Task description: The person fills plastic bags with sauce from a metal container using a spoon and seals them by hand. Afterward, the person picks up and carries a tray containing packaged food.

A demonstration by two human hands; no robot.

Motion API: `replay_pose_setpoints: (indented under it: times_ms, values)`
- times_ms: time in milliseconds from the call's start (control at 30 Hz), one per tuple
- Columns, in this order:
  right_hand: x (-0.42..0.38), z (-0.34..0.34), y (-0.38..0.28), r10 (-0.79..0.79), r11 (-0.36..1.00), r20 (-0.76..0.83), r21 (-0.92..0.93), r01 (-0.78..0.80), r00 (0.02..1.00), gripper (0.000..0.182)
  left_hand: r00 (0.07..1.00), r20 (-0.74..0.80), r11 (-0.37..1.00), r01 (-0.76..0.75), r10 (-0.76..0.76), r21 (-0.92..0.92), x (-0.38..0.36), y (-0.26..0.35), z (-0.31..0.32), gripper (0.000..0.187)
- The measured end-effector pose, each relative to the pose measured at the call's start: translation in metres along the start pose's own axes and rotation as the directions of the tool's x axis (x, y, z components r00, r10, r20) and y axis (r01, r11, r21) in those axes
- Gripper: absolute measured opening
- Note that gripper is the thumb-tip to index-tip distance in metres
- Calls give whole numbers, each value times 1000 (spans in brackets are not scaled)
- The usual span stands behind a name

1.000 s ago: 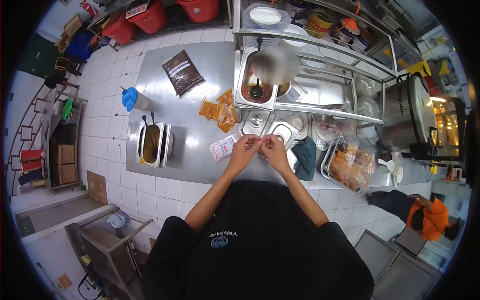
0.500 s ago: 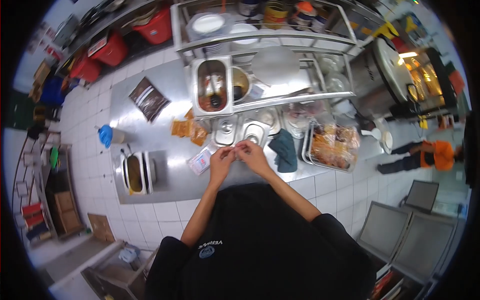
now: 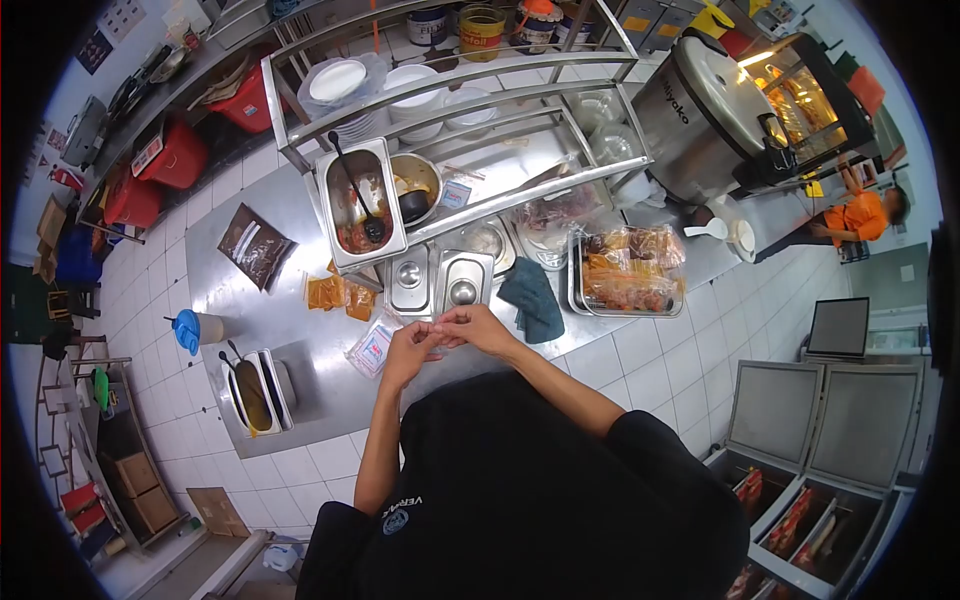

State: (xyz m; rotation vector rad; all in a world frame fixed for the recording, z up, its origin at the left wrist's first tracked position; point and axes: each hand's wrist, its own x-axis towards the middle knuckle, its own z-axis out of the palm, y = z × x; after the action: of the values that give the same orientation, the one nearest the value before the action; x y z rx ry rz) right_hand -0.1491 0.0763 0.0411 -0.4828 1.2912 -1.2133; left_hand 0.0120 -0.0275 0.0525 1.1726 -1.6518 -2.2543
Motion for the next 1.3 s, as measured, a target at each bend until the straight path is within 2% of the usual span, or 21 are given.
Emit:
replay_pose_setpoints:
  times_ms: [67, 233, 300, 333, 367, 400, 433, 500, 567, 633, 700, 833, 900, 1033, 1067, 1100, 1133, 1167, 1200, 1233, 1300]
  values:
    - [0, -2, 4, -2, 999, 26, 52, 1, 1000, 25, 996, 82, 998, 36, -40, 42, 1, 3, -7, 15]
    - [-2, -3, 2, -29, 996, 28, 86, 26, 999, 20, 997, 80, 1000, -20, 19, 19, 4, -1, -6, 15]
    - [-4, -1, -10, 30, 967, 55, -255, -15, 998, 19, 996, 61, 996, -72, 68, 51, 4, -6, -4, 15]
    - [-2, -1, -15, 28, 967, 54, -253, -14, 998, 19, 991, 39, 986, -135, 131, 101, 4, -9, -2, 15]
    - [0, -1, -18, 72, 909, 71, -415, -36, 995, 21, 981, 18, 969, -194, 193, 152, 1, -8, 2, 15]
    - [1, 0, -20, 116, 824, 81, -564, -50, 990, 24, 981, 18, 969, -193, 193, 153, -2, -8, 5, 15]
    - [6, -2, -13, 114, 824, 83, -565, -48, 990, 24, 982, 16, 955, -186, 187, 231, -5, -7, 9, 15]
    - [13, -2, -3, -263, 633, 200, -703, 325, 944, 25, 983, 8, 936, -176, 182, 306, -7, -10, 13, 16]
    - [10, 3, -5, -258, 616, 179, -727, 304, 949, 25, 914, -10, 722, -314, 406, 617, -6, -14, 18, 18]
    - [8, 9, -10, -257, 599, 153, -750, 282, 954, 24, 907, -83, 726, -272, 412, 632, -6, -13, 20, 19]
    - [5, 12, -8, -338, 475, -24, -867, 149, 941, 19, 896, -151, 730, -231, 417, 643, -5, -10, 24, 21]
    - [-7, 24, -16, -455, 474, -140, -874, 106, 880, 14, 888, -204, 676, -148, 412, 721, -3, 3, 24, 22]
    - [-13, 19, -21, -496, 475, 57, -817, 326, 866, 15, 903, -185, 664, -134, 388, 736, -1, 4, 17, 22]
    - [-17, 14, -19, -446, 370, 193, -849, 376, 874, 21, 820, 1, 536, -375, 572, 756, 6, 11, -3, 19]
    - [-14, 12, -14, -392, 311, 279, -857, 412, 877, 21, 765, 51, 483, -455, 642, 748, 6, 13, -5, 19]
    - [-11, 11, -10, -332, 252, 361, -857, 450, 872, 22, 765, 52, 482, -455, 642, 749, 6, 11, -4, 19]
    - [-4, 9, -7, -334, 251, 360, -857, 450, 871, 22, 865, -42, 770, -422, 500, 478, 5, 8, -2, 18]
    - [5, 8, -12, -303, 497, 324, -749, 438, 896, 23, 945, -68, 941, -310, 321, 138, 3, 9, 2, 17]
    - [11, 6, -17, -262, 709, 296, -587, 391, 919, 26, 945, -64, 941, -310, 321, 140, 0, 10, 3, 17]
    - [13, 3, -20, -263, 710, 294, -586, 390, 919, 26, 912, -59, 900, -389, 407, 198, -5, 11, 4, 18]
    - [7, -1, -37, -96, 941, 125, -312, 131, 987, 30, 874, -47, 851, -458, 484, 255, -11, 17, 1, 19]
